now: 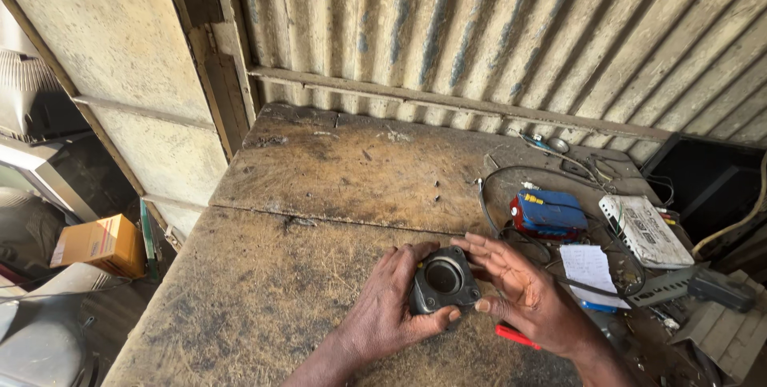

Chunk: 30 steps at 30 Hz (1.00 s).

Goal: The person uses a red screwdriver to remove screws from a black electronic device, then places a circular metal ring into the device's central opening. The person continues to adjust the ring and reinserts screws. Finally, the person opens a drawer and retrieves a small component.

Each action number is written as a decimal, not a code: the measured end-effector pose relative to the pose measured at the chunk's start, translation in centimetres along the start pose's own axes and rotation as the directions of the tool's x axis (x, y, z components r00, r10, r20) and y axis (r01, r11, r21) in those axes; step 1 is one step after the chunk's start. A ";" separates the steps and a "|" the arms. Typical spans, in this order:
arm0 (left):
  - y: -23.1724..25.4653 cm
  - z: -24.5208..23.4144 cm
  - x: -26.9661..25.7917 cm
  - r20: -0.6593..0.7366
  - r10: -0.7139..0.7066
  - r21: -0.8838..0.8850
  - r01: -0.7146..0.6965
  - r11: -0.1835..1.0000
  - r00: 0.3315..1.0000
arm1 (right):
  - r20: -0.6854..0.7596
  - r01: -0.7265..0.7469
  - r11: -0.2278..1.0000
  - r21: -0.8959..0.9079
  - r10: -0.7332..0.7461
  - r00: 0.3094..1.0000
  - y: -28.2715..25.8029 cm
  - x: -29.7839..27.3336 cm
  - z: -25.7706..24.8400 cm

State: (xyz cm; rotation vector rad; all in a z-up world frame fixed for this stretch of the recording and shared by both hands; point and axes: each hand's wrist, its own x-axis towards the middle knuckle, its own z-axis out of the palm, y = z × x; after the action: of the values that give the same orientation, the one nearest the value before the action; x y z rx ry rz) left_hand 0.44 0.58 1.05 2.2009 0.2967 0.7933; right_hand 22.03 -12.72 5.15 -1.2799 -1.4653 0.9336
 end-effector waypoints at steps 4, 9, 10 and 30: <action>0.0 -0.1 0.0 -0.015 0.009 -0.006 -0.009 1.000 1.000 | 0.028 0.030 0.999 -0.042 -0.029 0.999 0.6 0.1 -0.5; 0.3 -0.2 0.1 -0.003 -0.036 -0.013 0.036 0.999 0.999 | 0.061 -0.001 0.999 0.033 -0.001 0.998 1.5 0.3 -1.1; 0.3 -0.2 0.1 -0.005 -0.028 -0.005 0.028 1.000 1.000 | 0.065 -0.007 0.999 0.036 0.004 0.998 1.6 0.2 -1.2; 0.7 0.1 0.3 -0.013 -0.091 -0.060 0.090 0.994 0.996 | -0.087 -0.153 0.869 0.471 0.218 0.972 0.7 0.9 1.4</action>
State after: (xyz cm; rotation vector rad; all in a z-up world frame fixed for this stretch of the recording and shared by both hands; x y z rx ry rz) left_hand 0.68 0.13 1.64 2.1109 0.3728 0.7608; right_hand 20.91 -11.68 4.27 -1.1100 -0.9423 1.2117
